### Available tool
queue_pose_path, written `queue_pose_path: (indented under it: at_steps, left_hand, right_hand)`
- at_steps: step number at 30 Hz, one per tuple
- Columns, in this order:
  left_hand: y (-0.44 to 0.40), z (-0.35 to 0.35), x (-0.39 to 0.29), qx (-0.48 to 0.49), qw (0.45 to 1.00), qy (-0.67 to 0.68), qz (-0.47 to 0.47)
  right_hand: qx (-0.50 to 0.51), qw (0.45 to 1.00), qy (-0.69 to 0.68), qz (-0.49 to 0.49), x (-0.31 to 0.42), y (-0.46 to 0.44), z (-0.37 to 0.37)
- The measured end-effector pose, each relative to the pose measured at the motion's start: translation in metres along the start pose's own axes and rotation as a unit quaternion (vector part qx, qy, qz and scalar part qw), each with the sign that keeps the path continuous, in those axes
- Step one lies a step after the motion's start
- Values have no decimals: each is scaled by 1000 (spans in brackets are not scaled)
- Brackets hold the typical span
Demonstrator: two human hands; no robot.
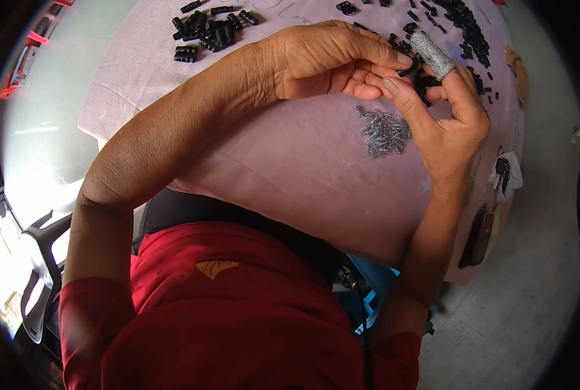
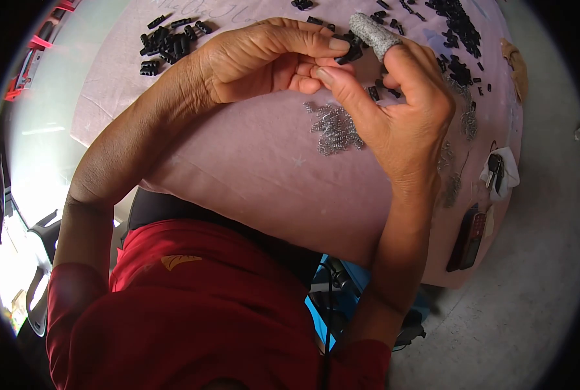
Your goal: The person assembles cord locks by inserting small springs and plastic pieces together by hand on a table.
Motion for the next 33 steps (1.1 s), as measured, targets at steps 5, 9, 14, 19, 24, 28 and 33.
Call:
queue_pose_path:
  at_steps: [5, 9, 14, 19, 24, 28, 33]
  left_hand:
    - [0, -1, 2, -7, 1000, -9, 2]
    - [-1, -4, 1, 14, 1000, -18, -5]
    - [1, -8, 0, 27, 1000, 1, 1]
    - [1, -3, -1, -18, 998, -53, -22]
    - [0, -1, 3, -45, 997, -52, -18]
    - [1, 1, 2, -66, 996, -57, -18]
    - [2, 0, 0, -50, 998, -34, -26]
  right_hand:
    - [-36, 998, 27, 42, 9, -3, 2]
    - [-40, 997, 38, 57, 13, -2, 2]
    - [-59, 993, 63, 75, 18, -1, 5]
    - [-72, 990, 78, 88, 17, 3, 3]
    - [-45, 994, 74, 65, 15, 0, -2]
    - [-39, 993, 89, 64, 14, 2, -4]
    - [-52, 990, 93, 93, 14, 3, -2]
Point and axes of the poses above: each hand's wrist, its own y-axis away from the middle knuckle, its own z-axis out of the back of the hand, x = y × z, the point moved 10 cm from there along -y, towards the middle knuckle, and after that the axes turned 6 degrees about -x, right-handed, at the moved point
